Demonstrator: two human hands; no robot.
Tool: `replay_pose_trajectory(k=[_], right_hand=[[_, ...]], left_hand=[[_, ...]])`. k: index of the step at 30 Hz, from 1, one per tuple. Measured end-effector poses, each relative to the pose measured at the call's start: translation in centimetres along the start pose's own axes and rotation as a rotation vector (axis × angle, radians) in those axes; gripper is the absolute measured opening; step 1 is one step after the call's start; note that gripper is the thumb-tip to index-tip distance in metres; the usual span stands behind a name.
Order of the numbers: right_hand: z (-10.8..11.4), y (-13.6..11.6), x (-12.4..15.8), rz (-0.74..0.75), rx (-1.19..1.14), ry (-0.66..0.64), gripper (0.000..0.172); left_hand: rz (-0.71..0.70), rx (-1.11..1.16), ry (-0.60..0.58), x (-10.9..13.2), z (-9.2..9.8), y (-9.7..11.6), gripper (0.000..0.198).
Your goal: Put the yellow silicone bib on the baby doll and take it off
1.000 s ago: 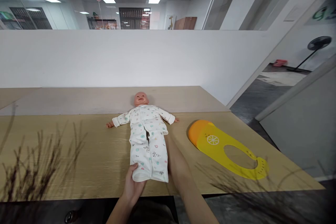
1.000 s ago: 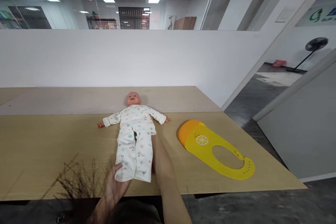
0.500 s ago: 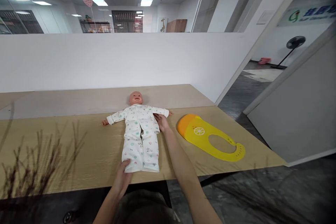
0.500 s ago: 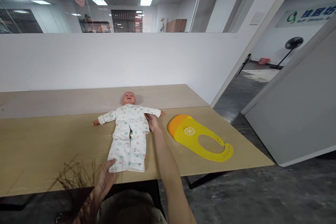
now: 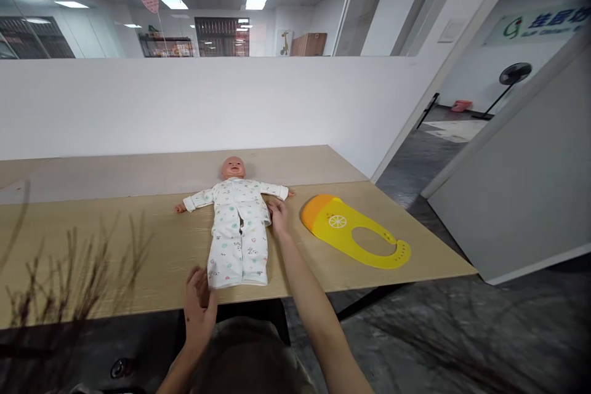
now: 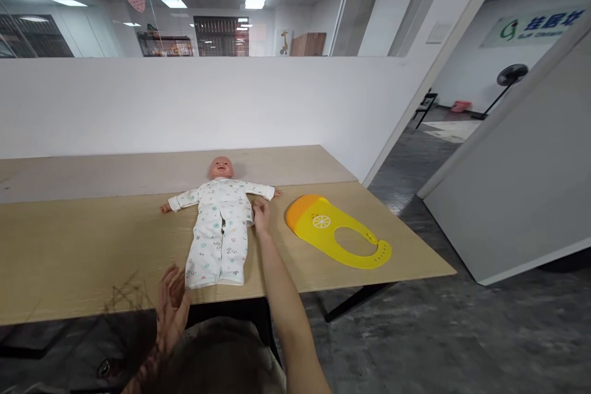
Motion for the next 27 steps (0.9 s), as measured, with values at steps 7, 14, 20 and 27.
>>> replay_pose_trajectory(k=[7, 14, 20, 27], right_hand=[[0.2, 0.4, 1.4, 0.171, 0.214, 0.007, 0.024], [0.3, 0.7, 0.9, 0.289, 0.349, -0.036, 0.031], [0.3, 0.7, 1.0, 0.289, 0.344, -0.036, 0.035], [0.2, 0.4, 1.2, 0.288, 0.339, -0.023, 0.033]], left_hand=[[-0.267, -0.220, -0.341, 1.8, -0.4, -1.0, 0.017], [-1.300, -0.594, -0.313, 3.7, -2.0, 0.9, 0.083], [-1.271, -0.762, -0.196, 3.2, -1.6, 0.4, 0.096], [-1.270, -0.890, -0.268, 3.0, -2.9, -0.3, 0.044]])
Point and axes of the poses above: each hand's wrist, its own x-axis away from the middle knuckle, its own z-axis out of the back of the hand, y = z × x, the point moved 4 cm from there along -x, towards the middle knuckle, and after that the axes turned 6 degrees about y, right-handed, at the moved point
